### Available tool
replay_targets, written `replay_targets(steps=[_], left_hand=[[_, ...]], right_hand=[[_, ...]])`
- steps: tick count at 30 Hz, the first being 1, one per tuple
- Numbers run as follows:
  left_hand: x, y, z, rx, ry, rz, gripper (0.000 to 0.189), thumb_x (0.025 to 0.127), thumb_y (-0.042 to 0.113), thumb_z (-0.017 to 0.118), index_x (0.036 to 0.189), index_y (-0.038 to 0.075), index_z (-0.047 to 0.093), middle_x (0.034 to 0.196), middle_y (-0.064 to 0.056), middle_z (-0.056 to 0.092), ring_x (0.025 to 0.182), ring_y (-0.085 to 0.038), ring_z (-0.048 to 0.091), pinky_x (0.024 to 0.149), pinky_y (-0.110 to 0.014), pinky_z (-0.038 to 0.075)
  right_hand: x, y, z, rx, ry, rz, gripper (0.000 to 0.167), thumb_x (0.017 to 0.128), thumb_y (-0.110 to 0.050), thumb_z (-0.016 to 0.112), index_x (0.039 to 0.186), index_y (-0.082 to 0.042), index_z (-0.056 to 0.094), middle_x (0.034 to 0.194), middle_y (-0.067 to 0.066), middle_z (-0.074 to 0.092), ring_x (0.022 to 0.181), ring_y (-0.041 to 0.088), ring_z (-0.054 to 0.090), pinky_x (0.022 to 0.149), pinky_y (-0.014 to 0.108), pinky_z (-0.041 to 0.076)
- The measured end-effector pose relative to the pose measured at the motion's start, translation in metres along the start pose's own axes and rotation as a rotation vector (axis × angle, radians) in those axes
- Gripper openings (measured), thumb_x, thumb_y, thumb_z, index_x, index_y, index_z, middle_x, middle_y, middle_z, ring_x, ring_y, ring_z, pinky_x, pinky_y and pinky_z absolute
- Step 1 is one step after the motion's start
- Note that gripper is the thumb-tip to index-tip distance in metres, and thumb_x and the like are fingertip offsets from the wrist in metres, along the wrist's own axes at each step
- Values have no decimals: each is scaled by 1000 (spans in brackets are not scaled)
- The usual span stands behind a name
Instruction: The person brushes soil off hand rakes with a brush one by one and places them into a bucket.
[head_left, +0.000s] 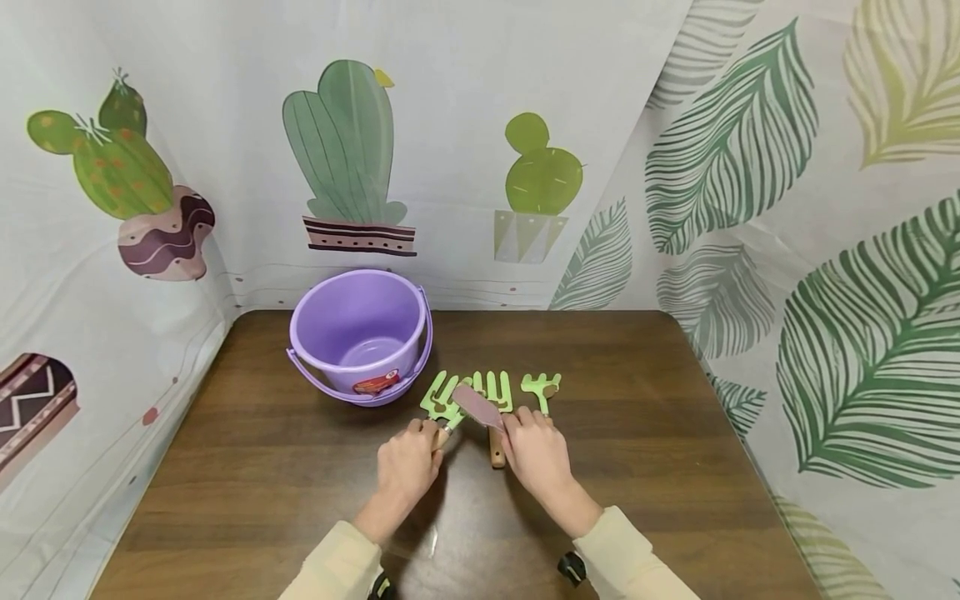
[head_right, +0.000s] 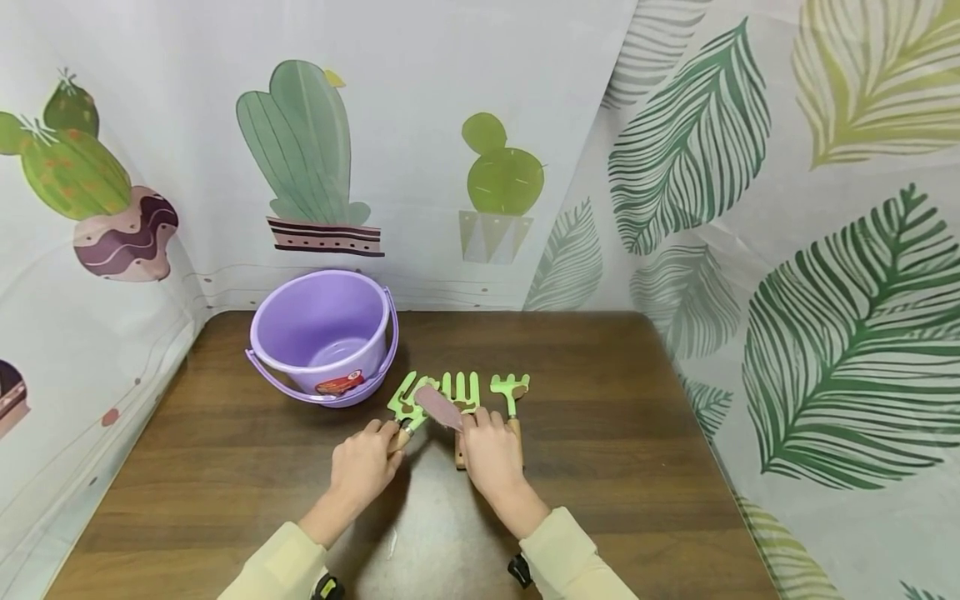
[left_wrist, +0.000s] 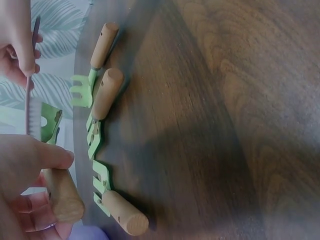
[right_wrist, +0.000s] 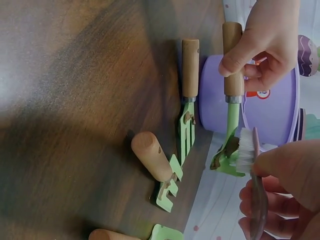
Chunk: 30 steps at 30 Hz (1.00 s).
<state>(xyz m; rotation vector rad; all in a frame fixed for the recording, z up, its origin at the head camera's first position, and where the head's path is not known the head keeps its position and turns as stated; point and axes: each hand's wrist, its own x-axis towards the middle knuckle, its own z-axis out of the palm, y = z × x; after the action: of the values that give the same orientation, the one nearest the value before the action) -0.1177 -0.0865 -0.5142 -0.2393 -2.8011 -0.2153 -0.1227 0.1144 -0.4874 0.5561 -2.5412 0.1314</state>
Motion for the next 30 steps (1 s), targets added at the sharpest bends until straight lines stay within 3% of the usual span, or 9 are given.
replay_targets(steps=[12, 18, 30], left_hand=[[-1, -9, 4, -45, -20, -37, 37, 62, 27, 81, 91, 14, 61, 74, -4, 55, 56, -26, 59, 42, -39, 45], [-2, -14, 5, -47, -6, -53, 40, 63, 27, 81, 97, 16, 62, 75, -4, 56, 55, -27, 59, 42, -39, 44], [1, -19, 1, -74, -22, -74, 34, 64, 26, 80, 88, 12, 59, 71, -4, 52, 54, -29, 59, 41, -40, 43]], right_hand=[[-10, 7, -6, -36, 19, -38, 21, 69, -20, 76, 85, -9, 68, 73, 4, 58, 61, 22, 55, 45, 28, 44], [-18, 10, -5, -30, 15, -57, 21, 68, -20, 76, 83, -9, 67, 72, 4, 58, 70, 22, 57, 44, 28, 44], [-33, 14, -7, -14, -3, -31, 22, 66, -18, 76, 84, -9, 66, 72, 3, 57, 59, 20, 53, 43, 29, 42]])
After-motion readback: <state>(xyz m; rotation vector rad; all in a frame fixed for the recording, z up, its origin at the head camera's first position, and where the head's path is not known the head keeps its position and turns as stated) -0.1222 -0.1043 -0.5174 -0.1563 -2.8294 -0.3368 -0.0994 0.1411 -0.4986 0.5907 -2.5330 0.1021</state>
